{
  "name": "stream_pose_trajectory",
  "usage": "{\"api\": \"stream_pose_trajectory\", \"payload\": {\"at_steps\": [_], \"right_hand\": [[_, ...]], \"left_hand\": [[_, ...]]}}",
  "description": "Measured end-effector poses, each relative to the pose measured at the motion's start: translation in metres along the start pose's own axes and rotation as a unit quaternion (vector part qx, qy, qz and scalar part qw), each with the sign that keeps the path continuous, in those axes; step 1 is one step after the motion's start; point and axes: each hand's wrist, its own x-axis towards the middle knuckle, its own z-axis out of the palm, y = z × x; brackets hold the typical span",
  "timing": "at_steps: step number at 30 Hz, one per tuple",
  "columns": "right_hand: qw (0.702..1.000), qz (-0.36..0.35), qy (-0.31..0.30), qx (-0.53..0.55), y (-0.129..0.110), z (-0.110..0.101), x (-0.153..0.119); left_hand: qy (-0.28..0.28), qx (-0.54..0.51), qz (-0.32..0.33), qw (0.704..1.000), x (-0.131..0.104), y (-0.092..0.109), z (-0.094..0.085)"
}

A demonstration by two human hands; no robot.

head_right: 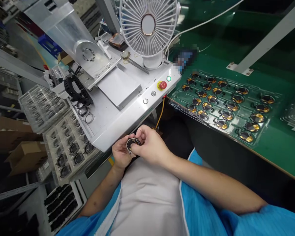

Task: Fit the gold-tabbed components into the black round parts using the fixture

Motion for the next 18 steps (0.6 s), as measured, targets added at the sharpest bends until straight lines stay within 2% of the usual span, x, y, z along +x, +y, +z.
{"api": "stream_pose_trajectory", "payload": {"at_steps": [5,11,15,18], "right_hand": [[1.0,0.003,-0.013,0.007,-0.006,-0.001,0.001],[0.999,0.018,-0.02,0.041,-0.004,-0.002,0.006],[0.996,0.059,-0.029,0.065,0.001,-0.005,0.011],[0.993,0.109,-0.036,0.031,0.005,-0.01,0.015]], "left_hand": [[-0.013,0.006,0.002,1.0,0.002,0.002,0.001],[0.016,0.022,-0.008,1.0,0.0,-0.004,-0.003],[0.046,0.035,-0.031,0.998,-0.004,-0.01,-0.008],[0.063,0.043,-0.036,0.996,-0.005,-0.011,-0.009]]}}
